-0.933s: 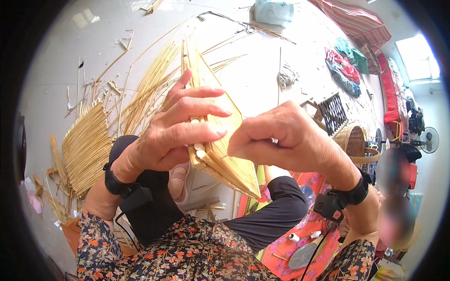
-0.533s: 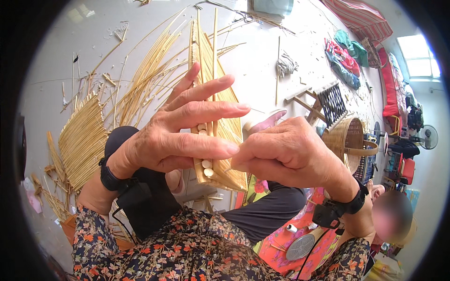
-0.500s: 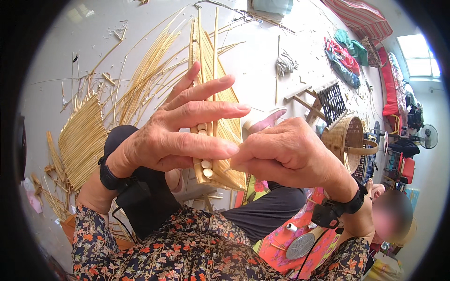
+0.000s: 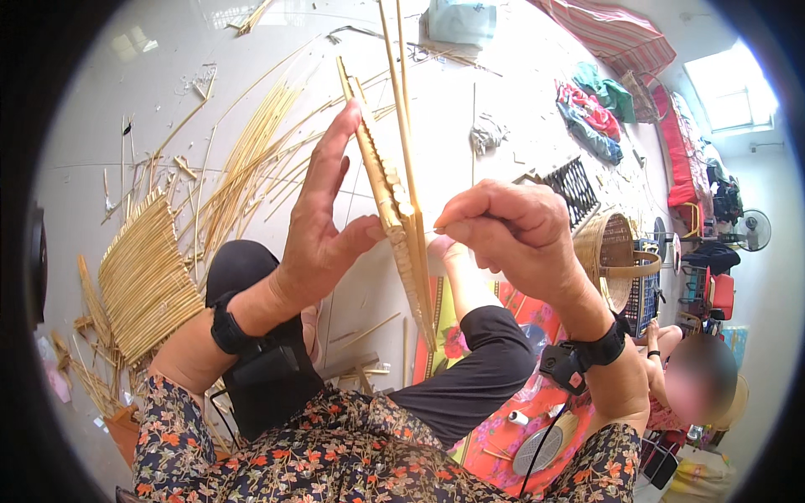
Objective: The person weaves a bamboo mat by hand, inserting thin bamboo strips into a larger woven frame and securing them with thread. The person uses a needle and thread to tie off the ends of the strips, ensuring the mat is tightly woven.
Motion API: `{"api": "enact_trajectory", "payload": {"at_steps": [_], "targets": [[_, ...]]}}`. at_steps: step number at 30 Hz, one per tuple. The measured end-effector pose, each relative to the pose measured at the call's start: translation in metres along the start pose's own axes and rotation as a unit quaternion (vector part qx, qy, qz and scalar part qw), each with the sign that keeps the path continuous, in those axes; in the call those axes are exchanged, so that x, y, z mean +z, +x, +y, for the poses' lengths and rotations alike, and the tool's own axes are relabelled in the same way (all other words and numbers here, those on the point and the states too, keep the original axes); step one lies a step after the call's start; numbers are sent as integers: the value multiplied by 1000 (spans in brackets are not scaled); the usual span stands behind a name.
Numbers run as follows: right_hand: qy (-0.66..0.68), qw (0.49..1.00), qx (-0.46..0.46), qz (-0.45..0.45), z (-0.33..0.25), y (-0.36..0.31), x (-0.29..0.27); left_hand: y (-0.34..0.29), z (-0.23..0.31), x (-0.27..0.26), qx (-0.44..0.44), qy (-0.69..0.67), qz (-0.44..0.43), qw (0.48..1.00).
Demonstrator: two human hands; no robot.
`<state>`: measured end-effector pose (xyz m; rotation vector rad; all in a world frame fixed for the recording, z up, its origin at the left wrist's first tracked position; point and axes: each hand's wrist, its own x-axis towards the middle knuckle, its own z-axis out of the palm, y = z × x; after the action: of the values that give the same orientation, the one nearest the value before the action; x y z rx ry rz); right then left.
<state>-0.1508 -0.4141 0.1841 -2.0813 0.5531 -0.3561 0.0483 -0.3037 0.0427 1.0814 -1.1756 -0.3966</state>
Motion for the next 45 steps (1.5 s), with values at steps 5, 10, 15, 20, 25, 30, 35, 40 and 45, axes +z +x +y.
{"api": "enact_trajectory", "payload": {"at_steps": [5, 10, 15, 20, 25, 30, 35, 40, 45], "targets": [[-44, 998, -48, -1, 0, 2, 4, -11, 21, -6, -57, -53, 5, 997], [-117, 989, -85, -25, -4, 5, 5, -8, 17, -13, 44, -30, -57, 997], [-141, 983, -107, -50, -11, 7, 10, -6, 9, -9, -67, -241, -100, 963], [-118, 985, -127, -23, -11, -3, 33, -9, 20, 0, -151, -472, -108, 862], [-84, 994, -70, 3, -13, -24, 38, -11, 13, -1, -68, -394, -188, 897], [-14, 998, 5, 58, -9, -34, 43, -12, 19, 11, -106, -468, -162, 862], [19, 997, 12, 70, -11, -41, 42, -9, 11, 11, -53, -410, -206, 887], [27, 998, 34, 50, -10, -45, 37, -10, 14, 13, -55, -403, -211, 889], [15, 998, 40, 41, -17, -46, 34, -7, 17, 16, -63, -408, -214, 885]]}}
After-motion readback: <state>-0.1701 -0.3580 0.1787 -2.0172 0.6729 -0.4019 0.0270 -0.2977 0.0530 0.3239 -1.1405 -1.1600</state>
